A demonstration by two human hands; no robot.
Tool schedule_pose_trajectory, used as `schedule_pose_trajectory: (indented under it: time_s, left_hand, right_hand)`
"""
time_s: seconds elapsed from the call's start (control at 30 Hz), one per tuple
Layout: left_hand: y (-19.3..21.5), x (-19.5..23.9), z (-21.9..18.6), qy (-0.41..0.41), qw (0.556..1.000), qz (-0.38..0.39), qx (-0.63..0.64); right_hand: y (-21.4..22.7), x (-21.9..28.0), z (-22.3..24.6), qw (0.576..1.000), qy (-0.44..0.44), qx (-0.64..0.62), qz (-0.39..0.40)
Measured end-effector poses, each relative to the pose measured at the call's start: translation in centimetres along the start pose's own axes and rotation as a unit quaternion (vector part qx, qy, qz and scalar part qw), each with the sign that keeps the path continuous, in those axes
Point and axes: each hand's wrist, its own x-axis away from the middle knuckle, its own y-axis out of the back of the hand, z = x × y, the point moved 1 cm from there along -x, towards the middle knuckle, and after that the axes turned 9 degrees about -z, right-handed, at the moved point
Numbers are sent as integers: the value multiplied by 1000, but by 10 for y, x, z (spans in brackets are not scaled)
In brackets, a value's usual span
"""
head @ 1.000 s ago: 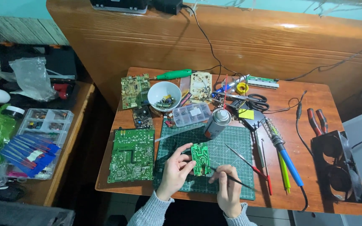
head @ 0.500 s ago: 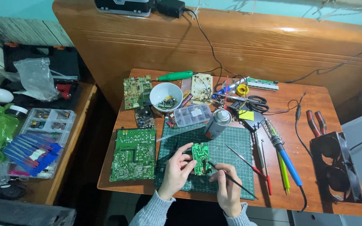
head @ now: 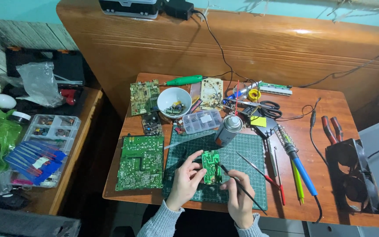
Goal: The person is cleaning and inspecting a small circuit board using a spray cleaner and a small tool on a cluttered workbench.
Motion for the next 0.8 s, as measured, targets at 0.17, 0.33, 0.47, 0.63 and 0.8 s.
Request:
schedule_pose_trajectory:
  time_s: [0.17, 0.33, 0.47, 0.63, 0.8]
  left_hand:
    - [0, 0, 1, -2, 1000, -2, 7]
    - [-1, -1, 4, 5, 1000, -8, 5]
    - [-1, 0, 1, -3, 1000, -7, -3]
    - [-1, 0, 3, 6, 1000, -10, 5]
    - [0, 0, 6, -13, 1000, -11, -1]
  right_hand:
    - [1, -1, -1, 1000, 12, 21, 4]
    - [2, 2, -5, 1000, 25, -12, -14]
    - [0, -1, 2, 999, 34, -13, -2]
    - [-1, -4, 9, 999, 39, 11, 16]
    - [3, 0, 4, 998, 53, -7, -16]
